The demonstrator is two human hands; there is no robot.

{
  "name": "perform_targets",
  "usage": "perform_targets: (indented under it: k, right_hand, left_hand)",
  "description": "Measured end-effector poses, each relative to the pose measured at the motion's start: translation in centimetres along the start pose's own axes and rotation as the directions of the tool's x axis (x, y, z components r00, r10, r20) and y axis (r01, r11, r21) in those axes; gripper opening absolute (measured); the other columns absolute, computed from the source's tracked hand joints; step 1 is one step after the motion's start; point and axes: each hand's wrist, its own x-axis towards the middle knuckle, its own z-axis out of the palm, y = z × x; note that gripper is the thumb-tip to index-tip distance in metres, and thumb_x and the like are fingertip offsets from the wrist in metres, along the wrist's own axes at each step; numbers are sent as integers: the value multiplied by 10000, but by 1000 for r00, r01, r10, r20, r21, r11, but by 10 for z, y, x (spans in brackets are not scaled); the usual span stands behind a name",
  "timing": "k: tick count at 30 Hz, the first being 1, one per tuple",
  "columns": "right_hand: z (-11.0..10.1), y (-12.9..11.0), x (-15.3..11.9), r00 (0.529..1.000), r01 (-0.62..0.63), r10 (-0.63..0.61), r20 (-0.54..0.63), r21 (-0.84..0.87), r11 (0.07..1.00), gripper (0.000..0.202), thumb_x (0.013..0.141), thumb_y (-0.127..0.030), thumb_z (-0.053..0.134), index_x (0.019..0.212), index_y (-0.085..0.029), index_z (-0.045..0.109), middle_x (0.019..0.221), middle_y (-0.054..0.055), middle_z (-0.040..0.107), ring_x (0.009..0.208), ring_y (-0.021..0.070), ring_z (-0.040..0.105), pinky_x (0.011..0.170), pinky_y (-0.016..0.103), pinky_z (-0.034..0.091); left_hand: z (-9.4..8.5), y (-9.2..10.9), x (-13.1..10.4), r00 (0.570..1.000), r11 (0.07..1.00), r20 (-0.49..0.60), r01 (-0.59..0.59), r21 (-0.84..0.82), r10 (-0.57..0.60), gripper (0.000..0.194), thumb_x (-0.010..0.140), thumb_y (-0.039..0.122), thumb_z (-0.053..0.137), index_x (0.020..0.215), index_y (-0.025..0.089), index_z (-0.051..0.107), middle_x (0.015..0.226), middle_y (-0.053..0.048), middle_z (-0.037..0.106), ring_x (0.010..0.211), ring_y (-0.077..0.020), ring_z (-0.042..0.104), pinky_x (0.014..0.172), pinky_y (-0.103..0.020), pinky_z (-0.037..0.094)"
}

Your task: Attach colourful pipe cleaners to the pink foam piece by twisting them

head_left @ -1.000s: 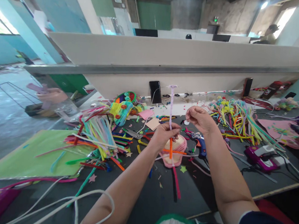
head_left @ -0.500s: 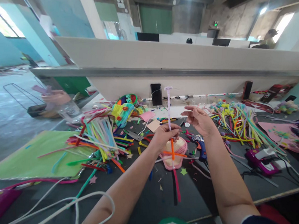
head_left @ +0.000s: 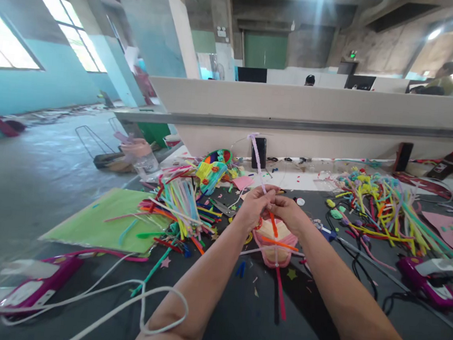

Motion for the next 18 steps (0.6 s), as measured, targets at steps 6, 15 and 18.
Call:
perform_targets:
  k: [6, 15, 18]
  right_hand:
    - [-1, -4, -1, 985, 23, -11, -172, 68, 997, 360, 566, -390, 830, 799, -151, 695, 616, 7, 673, 537, 123, 613, 624, 292, 520]
    - [-9, -4, 4, 951, 100, -86, -297, 35, 994, 266, 573, -368, 805, 709, -175, 681, 594, 8, 664, 566, 150, 622, 635, 310, 540]
    - [-9, -3, 5, 951, 94, -80, -299, 33, 995, 259, 570, -367, 805, 697, -178, 682, 593, 7, 663, 554, 149, 615, 619, 309, 536]
  left_hand:
    - [-7, 3, 10, 993, 967, -92, -94, -235, 74, 418, 764, 469, 670, 1065, 180, 635, 1019, -80, 667, 762, -116, 624, 585, -204, 477]
    - [-19, -5, 17, 955, 958, -266, -189, -217, 128, 332, 766, 412, 676, 995, 173, 648, 915, -52, 675, 867, -124, 640, 760, -231, 463]
    - [-12, -8, 15, 950, 964, -279, -192, -182, 137, 300, 735, 380, 705, 941, 167, 659, 836, -27, 664, 793, -101, 630, 741, -219, 459]
